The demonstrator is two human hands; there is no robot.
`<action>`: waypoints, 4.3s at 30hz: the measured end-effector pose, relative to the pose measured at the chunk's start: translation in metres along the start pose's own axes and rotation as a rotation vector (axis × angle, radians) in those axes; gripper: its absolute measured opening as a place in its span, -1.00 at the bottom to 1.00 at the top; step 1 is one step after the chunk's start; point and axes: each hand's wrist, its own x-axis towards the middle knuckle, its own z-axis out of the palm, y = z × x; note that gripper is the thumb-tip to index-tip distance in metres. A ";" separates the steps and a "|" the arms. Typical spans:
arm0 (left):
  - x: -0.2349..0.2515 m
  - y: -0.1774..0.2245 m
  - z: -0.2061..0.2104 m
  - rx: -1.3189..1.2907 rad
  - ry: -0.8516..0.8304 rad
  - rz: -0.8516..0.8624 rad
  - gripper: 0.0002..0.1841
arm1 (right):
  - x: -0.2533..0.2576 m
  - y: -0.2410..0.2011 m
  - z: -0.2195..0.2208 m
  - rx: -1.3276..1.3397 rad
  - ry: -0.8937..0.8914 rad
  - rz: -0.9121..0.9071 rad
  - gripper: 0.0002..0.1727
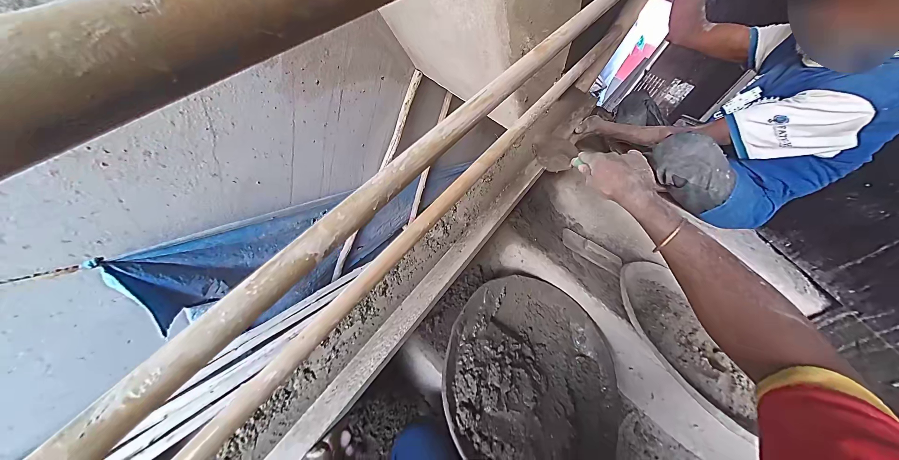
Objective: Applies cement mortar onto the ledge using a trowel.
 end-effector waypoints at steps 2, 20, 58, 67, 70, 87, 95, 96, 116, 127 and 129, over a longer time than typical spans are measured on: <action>0.006 -0.003 -0.004 0.017 0.006 0.015 -0.91 | -0.020 -0.020 0.014 0.103 0.011 -0.174 -0.61; 0.019 -0.013 -0.018 -0.010 0.052 -0.017 -0.90 | -0.087 -0.096 0.030 0.129 -0.212 -0.466 -0.50; 0.021 -0.009 -0.015 0.109 -0.053 -0.048 -0.72 | -0.331 -0.056 0.133 0.158 -0.838 -0.170 -0.58; 0.019 -0.007 -0.013 0.054 -0.025 -0.081 -0.77 | -0.330 0.000 0.118 0.120 -0.935 -0.071 -0.58; 0.018 -0.007 -0.015 0.038 -0.027 -0.095 -0.77 | -0.337 -0.041 0.159 0.299 -0.843 -0.137 -0.61; 0.020 -0.006 -0.017 -0.026 -0.003 -0.114 -0.80 | -0.315 -0.154 0.103 1.580 -0.337 0.018 -0.59; 0.021 -0.008 -0.018 -0.018 0.025 -0.102 -0.83 | -0.185 -0.230 0.140 2.756 -0.819 0.130 -0.51; 0.021 -0.008 -0.018 -0.027 0.024 -0.101 -0.84 | -0.181 -0.227 0.145 2.778 -0.861 0.140 -0.51; 0.025 -0.013 -0.020 -0.039 0.074 -0.106 -0.91 | -0.132 -0.134 -0.021 -0.319 -0.076 -0.393 -0.47; 0.023 -0.011 -0.017 -0.045 0.086 -0.107 -0.93 | -0.099 -0.119 -0.009 0.324 -0.335 -0.191 -0.54; 0.025 -0.011 -0.018 -0.047 0.079 -0.111 -0.92 | -0.110 -0.136 0.001 0.361 -0.413 -0.173 -0.54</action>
